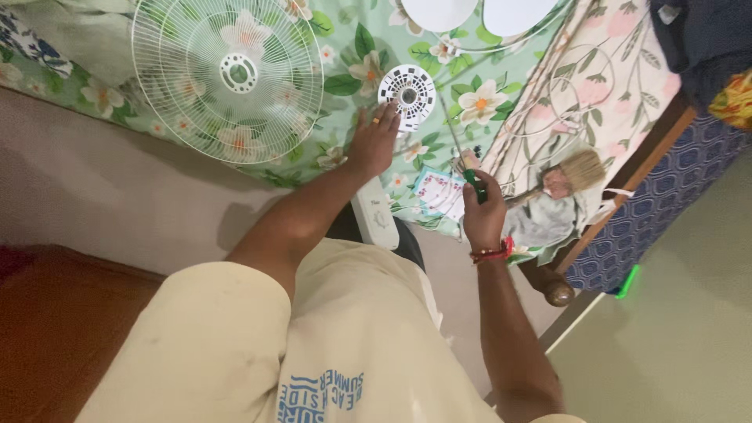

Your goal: The person assembles a small white fan by attaching the motor housing to the stand and tightening the central screw with a screwdriver. The person then uses a brush to clean the fan blades and housing.

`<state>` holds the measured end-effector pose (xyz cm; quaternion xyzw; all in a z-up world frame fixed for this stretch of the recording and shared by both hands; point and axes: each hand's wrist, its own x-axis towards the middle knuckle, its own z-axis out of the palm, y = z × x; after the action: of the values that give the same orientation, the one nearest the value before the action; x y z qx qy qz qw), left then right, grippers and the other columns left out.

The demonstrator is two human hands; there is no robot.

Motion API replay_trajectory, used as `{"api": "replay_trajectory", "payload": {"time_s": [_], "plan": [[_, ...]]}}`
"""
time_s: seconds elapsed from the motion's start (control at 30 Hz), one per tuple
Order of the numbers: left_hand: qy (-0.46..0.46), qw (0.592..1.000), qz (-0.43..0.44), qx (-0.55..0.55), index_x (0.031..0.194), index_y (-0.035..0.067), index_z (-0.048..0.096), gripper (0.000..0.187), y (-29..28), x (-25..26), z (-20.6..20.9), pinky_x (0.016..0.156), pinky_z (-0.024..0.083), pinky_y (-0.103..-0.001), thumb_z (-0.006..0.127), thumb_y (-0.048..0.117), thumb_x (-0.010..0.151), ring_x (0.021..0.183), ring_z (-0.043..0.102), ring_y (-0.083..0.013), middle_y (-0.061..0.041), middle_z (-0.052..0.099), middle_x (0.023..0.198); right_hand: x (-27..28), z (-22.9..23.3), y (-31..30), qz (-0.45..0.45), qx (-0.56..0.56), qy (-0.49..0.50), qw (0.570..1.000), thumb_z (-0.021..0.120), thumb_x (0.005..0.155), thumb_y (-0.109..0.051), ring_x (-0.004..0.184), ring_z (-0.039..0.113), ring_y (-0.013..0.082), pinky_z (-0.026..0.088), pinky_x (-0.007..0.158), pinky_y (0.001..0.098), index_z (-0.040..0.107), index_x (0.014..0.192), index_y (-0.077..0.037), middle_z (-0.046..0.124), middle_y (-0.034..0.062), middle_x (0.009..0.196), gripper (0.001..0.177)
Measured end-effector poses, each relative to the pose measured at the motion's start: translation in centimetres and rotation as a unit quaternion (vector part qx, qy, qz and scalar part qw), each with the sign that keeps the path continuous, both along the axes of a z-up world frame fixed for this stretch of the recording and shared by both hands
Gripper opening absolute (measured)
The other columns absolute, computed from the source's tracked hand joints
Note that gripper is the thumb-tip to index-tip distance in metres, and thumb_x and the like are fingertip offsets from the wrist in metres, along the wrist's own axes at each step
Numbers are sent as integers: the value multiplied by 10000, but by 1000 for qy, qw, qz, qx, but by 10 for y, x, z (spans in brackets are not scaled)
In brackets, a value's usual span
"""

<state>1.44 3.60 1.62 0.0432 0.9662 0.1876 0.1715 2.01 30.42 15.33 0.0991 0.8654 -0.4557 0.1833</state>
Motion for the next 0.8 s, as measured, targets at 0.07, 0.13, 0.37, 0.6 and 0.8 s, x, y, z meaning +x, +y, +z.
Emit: {"api": "replay_trajectory", "payload": {"time_s": [0.07,0.13,0.37,0.6,0.8], "plan": [[-1,1000,11,10,1474,-2,511,555,1,1,-1,1197,229,-641,526,107,930,1509,317,-342,-187,318,1631,-1,20,1,17,19,42,999,717,980,-86,831,627,122,529,752,284,655,1199,12,696,84,980,247],[7,999,26,24,1474,2,518,556,3,1,-1,1204,246,-608,530,101,927,1514,329,-348,-188,315,1640,-3,37,3,32,39,65,997,748,965,-86,839,643,118,537,767,280,659,1158,16,703,82,973,236],[-21,1000,16,9,1469,4,515,579,4,-6,-3,1173,274,-601,541,106,900,1506,324,-353,-243,285,1639,-30,80,-2,79,60,94,991,810,940,-103,777,659,137,544,719,291,681,1106,9,718,97,883,238],[-95,995,9,13,1550,94,419,609,3,-15,0,1204,205,-589,487,113,945,1552,219,-322,-208,177,1683,-72,120,-47,185,64,121,973,804,939,-102,791,716,177,567,727,308,678,1091,16,740,129,899,230],[-127,992,-4,-12,1596,152,339,606,7,-18,-8,1215,161,-596,441,197,1000,1570,154,-291,-167,105,1709,-92,128,-87,223,86,125,963,798,924,-117,790,746,195,578,728,320,690,1069,15,756,148,888,223]]}}
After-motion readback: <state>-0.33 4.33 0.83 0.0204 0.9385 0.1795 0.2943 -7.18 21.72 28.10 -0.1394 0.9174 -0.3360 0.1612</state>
